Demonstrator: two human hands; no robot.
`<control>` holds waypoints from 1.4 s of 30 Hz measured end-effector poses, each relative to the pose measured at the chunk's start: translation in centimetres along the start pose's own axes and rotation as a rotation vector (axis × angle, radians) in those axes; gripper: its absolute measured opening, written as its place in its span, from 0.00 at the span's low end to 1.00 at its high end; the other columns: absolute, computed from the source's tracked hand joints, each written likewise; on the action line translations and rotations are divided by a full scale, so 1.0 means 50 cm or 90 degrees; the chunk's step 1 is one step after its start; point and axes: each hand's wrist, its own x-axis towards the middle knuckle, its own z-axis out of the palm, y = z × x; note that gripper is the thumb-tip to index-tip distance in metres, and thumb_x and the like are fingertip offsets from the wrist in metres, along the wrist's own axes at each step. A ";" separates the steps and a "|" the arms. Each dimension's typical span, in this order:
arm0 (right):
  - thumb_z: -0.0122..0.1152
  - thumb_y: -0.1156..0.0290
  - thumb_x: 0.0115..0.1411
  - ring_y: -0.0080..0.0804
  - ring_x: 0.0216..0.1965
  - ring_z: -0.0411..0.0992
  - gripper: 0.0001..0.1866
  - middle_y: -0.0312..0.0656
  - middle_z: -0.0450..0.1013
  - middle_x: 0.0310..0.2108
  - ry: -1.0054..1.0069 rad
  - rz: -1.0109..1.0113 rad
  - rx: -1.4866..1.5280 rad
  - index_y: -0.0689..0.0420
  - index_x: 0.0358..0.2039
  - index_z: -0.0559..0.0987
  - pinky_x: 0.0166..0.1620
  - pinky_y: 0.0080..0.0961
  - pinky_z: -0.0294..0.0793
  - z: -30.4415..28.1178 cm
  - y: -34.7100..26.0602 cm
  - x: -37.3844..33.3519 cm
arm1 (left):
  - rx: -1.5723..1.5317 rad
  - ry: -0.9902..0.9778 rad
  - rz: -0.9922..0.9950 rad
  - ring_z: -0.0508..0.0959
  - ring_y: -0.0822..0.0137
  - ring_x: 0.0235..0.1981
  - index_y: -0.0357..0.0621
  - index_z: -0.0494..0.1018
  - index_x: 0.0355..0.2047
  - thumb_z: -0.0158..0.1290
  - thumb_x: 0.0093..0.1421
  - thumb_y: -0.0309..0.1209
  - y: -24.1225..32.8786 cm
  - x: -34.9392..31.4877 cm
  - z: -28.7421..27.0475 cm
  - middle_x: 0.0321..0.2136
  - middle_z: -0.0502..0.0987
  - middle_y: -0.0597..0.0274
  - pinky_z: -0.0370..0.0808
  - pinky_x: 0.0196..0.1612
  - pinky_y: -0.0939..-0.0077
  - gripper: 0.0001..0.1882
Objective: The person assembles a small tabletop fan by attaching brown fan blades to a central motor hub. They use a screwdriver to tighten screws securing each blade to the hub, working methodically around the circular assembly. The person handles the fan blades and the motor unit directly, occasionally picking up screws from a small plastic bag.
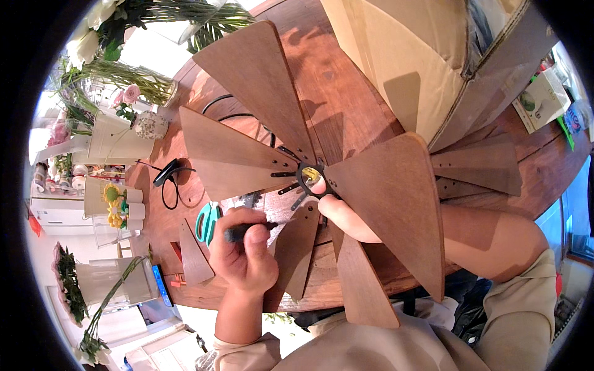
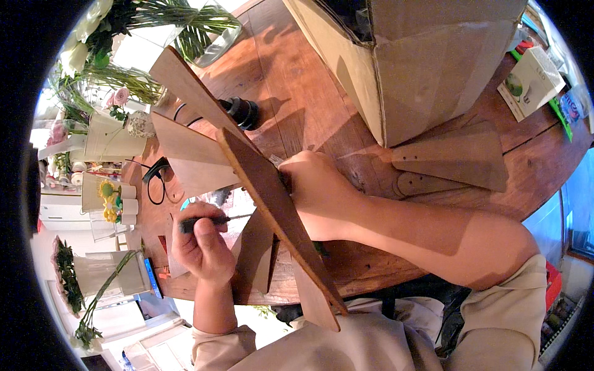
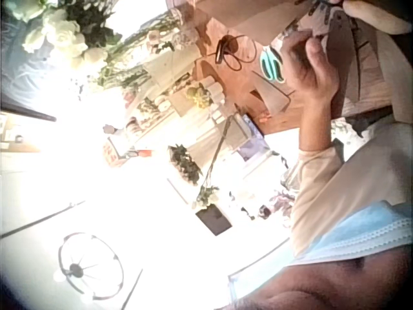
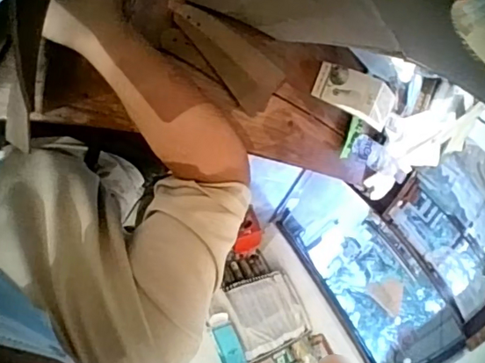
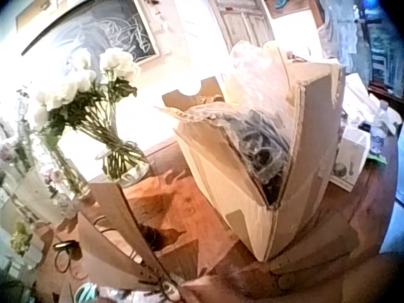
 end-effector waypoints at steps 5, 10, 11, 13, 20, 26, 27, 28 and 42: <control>0.68 0.68 0.48 0.59 0.32 0.76 0.13 0.60 0.74 0.24 -0.024 0.033 0.004 0.65 0.21 0.77 0.34 0.42 0.74 -0.005 -0.008 0.001 | 0.020 -0.059 -0.024 0.72 0.75 0.27 0.34 0.71 0.38 0.52 0.69 0.38 0.005 0.008 0.010 0.31 0.75 0.58 0.69 0.31 0.84 0.15; 0.68 0.68 0.48 0.58 0.32 0.77 0.13 0.60 0.74 0.24 -0.034 0.039 -0.014 0.65 0.21 0.78 0.34 0.42 0.74 -0.006 -0.010 0.003 | 0.015 -0.066 -0.003 0.74 0.72 0.27 0.32 0.72 0.38 0.55 0.67 0.32 -0.007 0.007 0.015 0.30 0.77 0.56 0.70 0.31 0.81 0.12; 0.69 0.67 0.48 0.57 0.32 0.77 0.13 0.60 0.74 0.24 -0.039 0.055 -0.019 0.65 0.21 0.78 0.34 0.41 0.74 -0.007 -0.011 0.003 | 0.018 -0.063 0.015 0.75 0.70 0.25 0.31 0.72 0.38 0.56 0.65 0.28 -0.010 0.008 0.017 0.28 0.78 0.54 0.70 0.30 0.80 0.10; 0.69 0.67 0.48 0.57 0.32 0.78 0.13 0.60 0.74 0.24 -0.044 0.053 -0.013 0.65 0.21 0.78 0.33 0.41 0.75 -0.009 -0.011 0.003 | 0.023 -0.070 -0.001 0.75 0.69 0.26 0.31 0.72 0.38 0.57 0.65 0.28 -0.009 0.009 0.018 0.28 0.78 0.54 0.71 0.31 0.79 0.10; 0.68 0.68 0.49 0.56 0.32 0.78 0.12 0.59 0.75 0.24 -0.036 0.004 -0.032 0.65 0.22 0.79 0.33 0.40 0.75 -0.012 -0.017 0.004 | 0.046 -0.141 -0.046 0.76 0.69 0.26 0.32 0.72 0.37 0.55 0.62 0.21 0.005 0.024 0.008 0.28 0.79 0.54 0.72 0.32 0.80 0.05; 0.67 0.69 0.49 0.54 0.31 0.79 0.11 0.59 0.75 0.24 -0.024 0.012 -0.008 0.66 0.24 0.79 0.33 0.39 0.74 -0.010 -0.011 0.000 | 0.097 -0.226 -0.110 0.80 0.69 0.28 0.34 0.72 0.36 0.55 0.60 0.18 0.049 0.070 -0.003 0.27 0.79 0.55 0.75 0.33 0.78 0.05; 0.67 0.69 0.49 0.54 0.31 0.79 0.11 0.59 0.75 0.24 -0.025 0.011 -0.008 0.66 0.24 0.79 0.33 0.39 0.74 -0.008 -0.006 0.001 | 0.146 -0.240 -0.107 0.82 0.62 0.28 0.34 0.72 0.37 0.57 0.57 0.18 0.053 0.080 -0.006 0.27 0.80 0.53 0.76 0.33 0.74 0.07; 0.67 0.69 0.49 0.53 0.31 0.79 0.11 0.59 0.75 0.24 -0.032 0.029 -0.012 0.66 0.25 0.79 0.33 0.39 0.74 -0.006 -0.002 0.004 | 0.145 -0.241 -0.105 0.82 0.62 0.28 0.34 0.72 0.37 0.57 0.57 0.18 0.062 0.091 -0.010 0.27 0.80 0.53 0.76 0.33 0.74 0.07; 0.66 0.70 0.49 0.53 0.31 0.79 0.10 0.58 0.75 0.24 -0.035 0.012 0.007 0.64 0.23 0.79 0.33 0.39 0.74 0.013 0.024 0.008 | 0.301 -0.534 0.137 0.78 0.47 0.32 0.34 0.71 0.39 0.55 0.58 0.16 0.117 0.146 -0.030 0.33 0.78 0.47 0.74 0.34 0.61 0.08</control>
